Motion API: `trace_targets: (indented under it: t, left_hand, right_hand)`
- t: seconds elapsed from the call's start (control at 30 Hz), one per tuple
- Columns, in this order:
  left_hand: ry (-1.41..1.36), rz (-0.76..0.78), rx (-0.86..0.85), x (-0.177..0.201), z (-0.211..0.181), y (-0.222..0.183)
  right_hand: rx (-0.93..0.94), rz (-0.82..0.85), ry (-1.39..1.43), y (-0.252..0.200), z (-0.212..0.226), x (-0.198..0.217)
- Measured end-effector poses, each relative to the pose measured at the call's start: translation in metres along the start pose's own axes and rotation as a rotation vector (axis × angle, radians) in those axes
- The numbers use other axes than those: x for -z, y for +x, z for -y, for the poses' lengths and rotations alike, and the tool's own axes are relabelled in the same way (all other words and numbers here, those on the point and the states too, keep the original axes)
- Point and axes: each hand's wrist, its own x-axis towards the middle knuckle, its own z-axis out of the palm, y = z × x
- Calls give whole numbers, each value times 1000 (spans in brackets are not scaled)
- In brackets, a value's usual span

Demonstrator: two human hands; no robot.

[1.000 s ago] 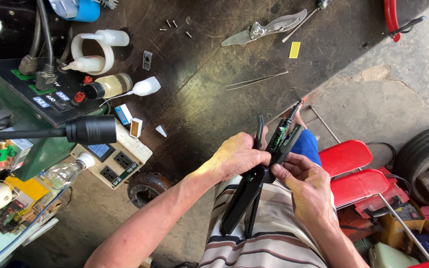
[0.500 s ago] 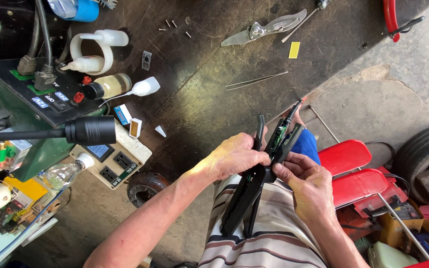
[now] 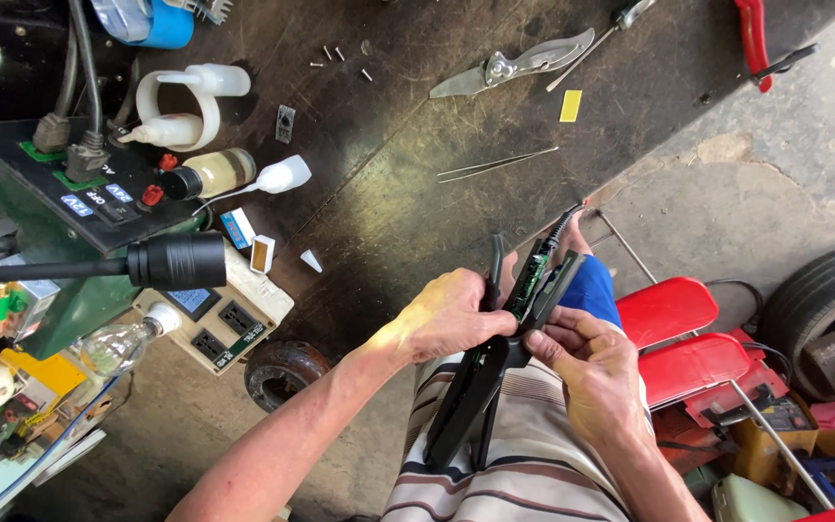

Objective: Repairing an electronic device by manipulating a circuit board and wires within a plastic housing on a workbench.

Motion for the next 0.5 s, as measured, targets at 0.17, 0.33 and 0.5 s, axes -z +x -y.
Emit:
trace_targets:
  t: [0.17,0.33,0.5]
  left_hand:
    - [41,-65,-20,-8,17,13]
    - [90,-75,-57,-9,22,25]
    - [-121,-37,-170,-6,44,38]
  right_hand:
    - [135,86,-45,4,-16,1]
    - [210,24,-213,1,-15,-4]
    - [393,383,-57,2,-19,4]
